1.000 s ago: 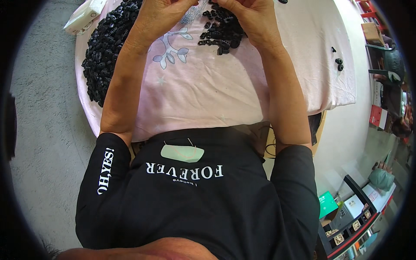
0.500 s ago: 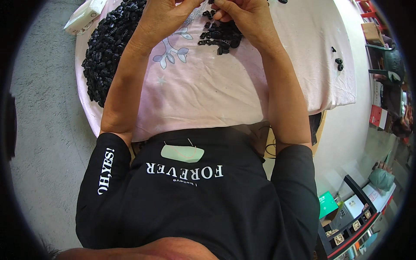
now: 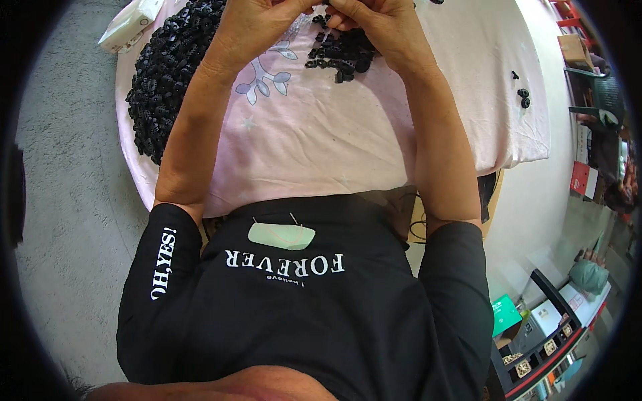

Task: The person is sorting small black plastic hardware parts on a table.

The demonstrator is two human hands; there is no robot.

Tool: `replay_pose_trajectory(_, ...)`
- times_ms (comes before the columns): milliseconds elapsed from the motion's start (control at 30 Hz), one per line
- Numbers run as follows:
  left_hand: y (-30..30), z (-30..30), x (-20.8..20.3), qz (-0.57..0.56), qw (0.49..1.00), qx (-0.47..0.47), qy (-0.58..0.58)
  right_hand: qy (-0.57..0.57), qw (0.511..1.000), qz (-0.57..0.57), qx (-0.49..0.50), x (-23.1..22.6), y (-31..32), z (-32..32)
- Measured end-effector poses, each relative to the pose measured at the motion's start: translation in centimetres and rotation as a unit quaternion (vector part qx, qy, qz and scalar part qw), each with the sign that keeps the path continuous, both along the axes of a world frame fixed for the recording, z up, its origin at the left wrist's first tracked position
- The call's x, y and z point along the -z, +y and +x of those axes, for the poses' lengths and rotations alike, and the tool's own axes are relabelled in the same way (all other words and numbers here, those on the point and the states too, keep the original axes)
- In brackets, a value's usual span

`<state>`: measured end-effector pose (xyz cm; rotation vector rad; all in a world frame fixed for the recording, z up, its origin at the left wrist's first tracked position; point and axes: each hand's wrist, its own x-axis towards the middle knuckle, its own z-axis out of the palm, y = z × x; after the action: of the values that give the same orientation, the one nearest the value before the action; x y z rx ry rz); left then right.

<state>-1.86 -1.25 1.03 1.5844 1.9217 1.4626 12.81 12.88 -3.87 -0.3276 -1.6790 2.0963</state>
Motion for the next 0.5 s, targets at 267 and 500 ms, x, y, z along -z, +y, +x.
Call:
replay_pose_trajectory(267, -0.1, -0.7, 0.4, -0.007, 0.996, -0.012, 0.086, -0.001, 0.998, 0.014, 0.060, 0.3, 1.5, 0.5)
replay_pose_trajectory(500, 0.5, 0.3, 3.5, -0.094, 0.957, -0.028, 0.271, -0.021, 0.996, 0.032, 0.075, 0.8, 1.7, 0.3)
